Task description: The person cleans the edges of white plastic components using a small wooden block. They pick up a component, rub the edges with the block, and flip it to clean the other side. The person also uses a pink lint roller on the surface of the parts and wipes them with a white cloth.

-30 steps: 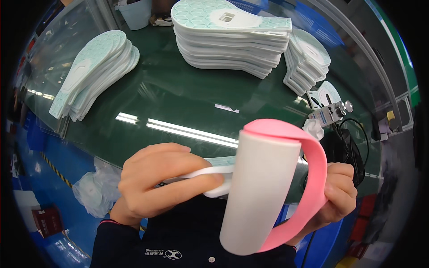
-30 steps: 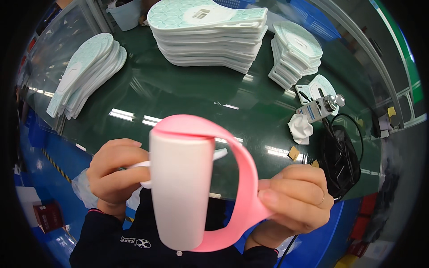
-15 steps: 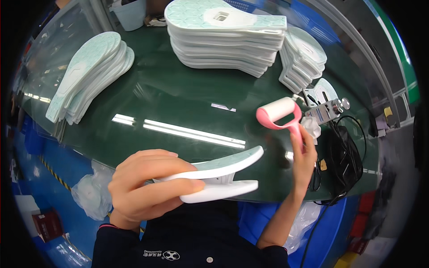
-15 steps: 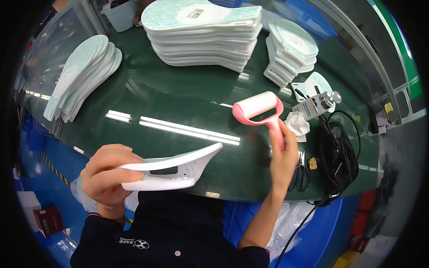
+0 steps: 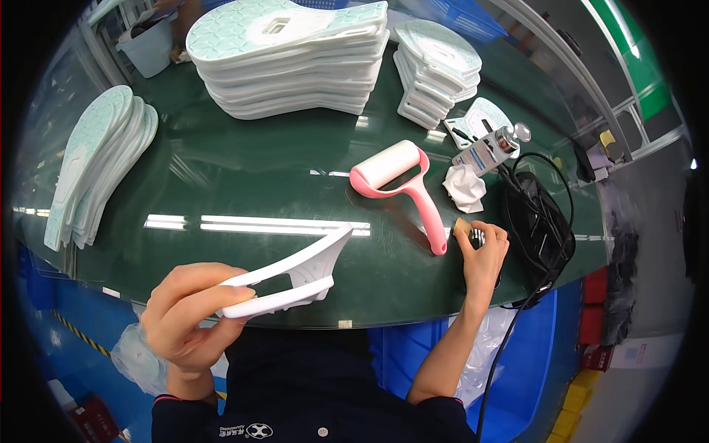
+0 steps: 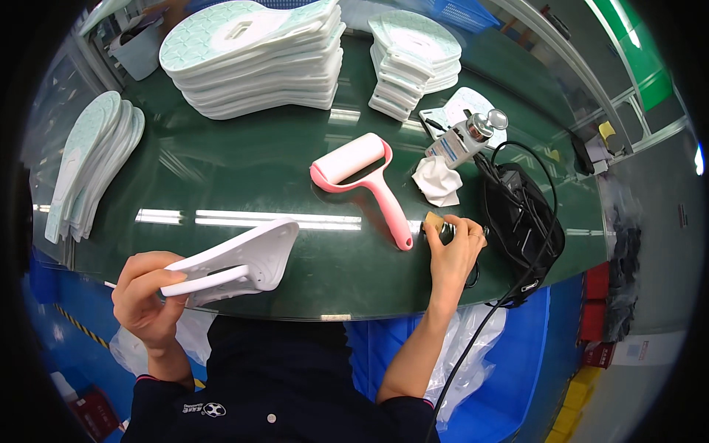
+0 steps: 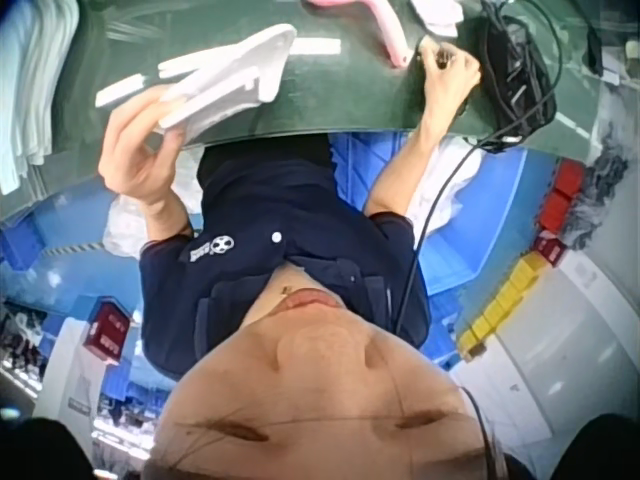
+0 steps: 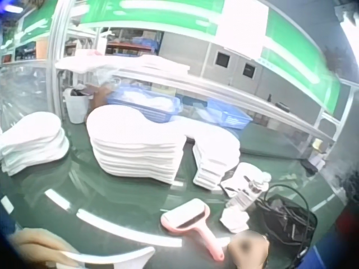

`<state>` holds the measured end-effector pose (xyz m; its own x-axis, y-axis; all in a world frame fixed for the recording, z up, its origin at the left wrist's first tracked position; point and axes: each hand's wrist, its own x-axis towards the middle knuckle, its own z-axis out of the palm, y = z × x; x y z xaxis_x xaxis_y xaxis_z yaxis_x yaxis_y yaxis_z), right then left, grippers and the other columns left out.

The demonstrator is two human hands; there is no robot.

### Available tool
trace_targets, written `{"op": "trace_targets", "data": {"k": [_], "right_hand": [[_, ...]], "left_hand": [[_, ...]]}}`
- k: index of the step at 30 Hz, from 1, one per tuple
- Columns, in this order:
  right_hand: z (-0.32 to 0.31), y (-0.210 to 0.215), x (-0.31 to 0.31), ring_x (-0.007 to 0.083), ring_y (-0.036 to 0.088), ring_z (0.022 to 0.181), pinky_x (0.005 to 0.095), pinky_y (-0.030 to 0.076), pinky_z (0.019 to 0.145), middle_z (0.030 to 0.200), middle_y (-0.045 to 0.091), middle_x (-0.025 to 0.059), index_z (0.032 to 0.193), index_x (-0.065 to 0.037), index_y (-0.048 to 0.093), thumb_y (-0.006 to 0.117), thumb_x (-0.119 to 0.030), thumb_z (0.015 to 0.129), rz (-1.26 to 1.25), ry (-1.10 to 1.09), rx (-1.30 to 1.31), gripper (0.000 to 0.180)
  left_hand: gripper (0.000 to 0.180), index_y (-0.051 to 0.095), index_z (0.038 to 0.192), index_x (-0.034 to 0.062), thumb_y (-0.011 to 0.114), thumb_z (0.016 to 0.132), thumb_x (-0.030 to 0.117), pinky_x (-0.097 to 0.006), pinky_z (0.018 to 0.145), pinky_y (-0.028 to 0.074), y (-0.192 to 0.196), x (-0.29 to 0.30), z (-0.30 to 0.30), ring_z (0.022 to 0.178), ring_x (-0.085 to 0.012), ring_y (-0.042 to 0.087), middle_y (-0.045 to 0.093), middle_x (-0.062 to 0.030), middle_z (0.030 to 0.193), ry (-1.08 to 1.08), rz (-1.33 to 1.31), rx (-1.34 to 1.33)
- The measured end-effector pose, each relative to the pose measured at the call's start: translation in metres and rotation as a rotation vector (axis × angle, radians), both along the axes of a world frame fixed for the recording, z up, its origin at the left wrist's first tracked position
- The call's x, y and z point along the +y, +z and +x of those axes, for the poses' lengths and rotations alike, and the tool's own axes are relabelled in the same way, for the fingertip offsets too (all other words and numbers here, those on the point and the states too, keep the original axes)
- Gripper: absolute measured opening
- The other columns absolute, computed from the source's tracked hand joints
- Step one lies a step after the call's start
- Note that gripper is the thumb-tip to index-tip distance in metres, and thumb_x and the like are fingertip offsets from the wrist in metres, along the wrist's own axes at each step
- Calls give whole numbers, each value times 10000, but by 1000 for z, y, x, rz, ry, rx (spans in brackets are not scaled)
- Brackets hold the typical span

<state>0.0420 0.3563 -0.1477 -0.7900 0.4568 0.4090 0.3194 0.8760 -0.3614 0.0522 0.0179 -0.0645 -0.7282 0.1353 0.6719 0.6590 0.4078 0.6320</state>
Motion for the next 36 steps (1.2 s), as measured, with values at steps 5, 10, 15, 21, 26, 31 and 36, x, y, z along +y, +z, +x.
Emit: {"op": "trace_targets", "data": {"k": [5,10,15,21,26,31,36], "right_hand": [[2,0,3,197,463,781,303,371,686,862,498,98,786,-26,512,666,-131,655,-205,29,32,227],[10,29,-33,140,504,774,249,412,682,933,541,128,810,-14,412,512,-34,781,-677,256,418,106],[28,71,-118,174,546,744,249,455,620,856,538,145,1015,-6,356,407,-101,846,-1006,619,641,201],[5,89,-176,93,450,499,175,383,524,655,492,88,1219,15,160,344,-122,860,-821,568,748,426],[-10,92,-180,72,383,500,203,346,661,620,461,61,1238,7,142,333,-120,865,-593,470,886,438],[-14,88,-184,61,368,542,201,339,632,651,470,62,1239,9,148,334,-114,866,-533,428,977,435],[2,84,-190,68,394,484,182,355,527,682,493,81,1220,1,175,368,-94,850,-743,565,890,428]], "left_hand": [[225,614,761,27,642,544,-23,-238,536,445,4,-2,0,628,-187,569,583,-110,749,-43,25,-5],[265,621,782,50,642,523,-5,-249,533,453,6,-2,-2,634,-199,574,584,-103,753,-96,-34,52],[222,612,781,33,647,562,46,-257,553,457,0,-3,-3,651,-221,574,570,-125,759,-171,-61,116],[201,612,777,40,646,580,65,-255,554,459,4,15,6,653,-211,573,573,-127,773,-236,-67,55],[297,614,810,58,668,524,-2,-223,498,440,0,25,10,607,-170,575,591,-66,781,-145,27,-18],[294,587,797,31,722,536,36,-229,519,436,-5,27,12,653,-177,559,575,-105,803,-135,-18,-22],[298,605,808,44,720,533,36,-220,504,416,-6,33,14,634,-164,555,584,-82,797,-125,-55,-58]]}}
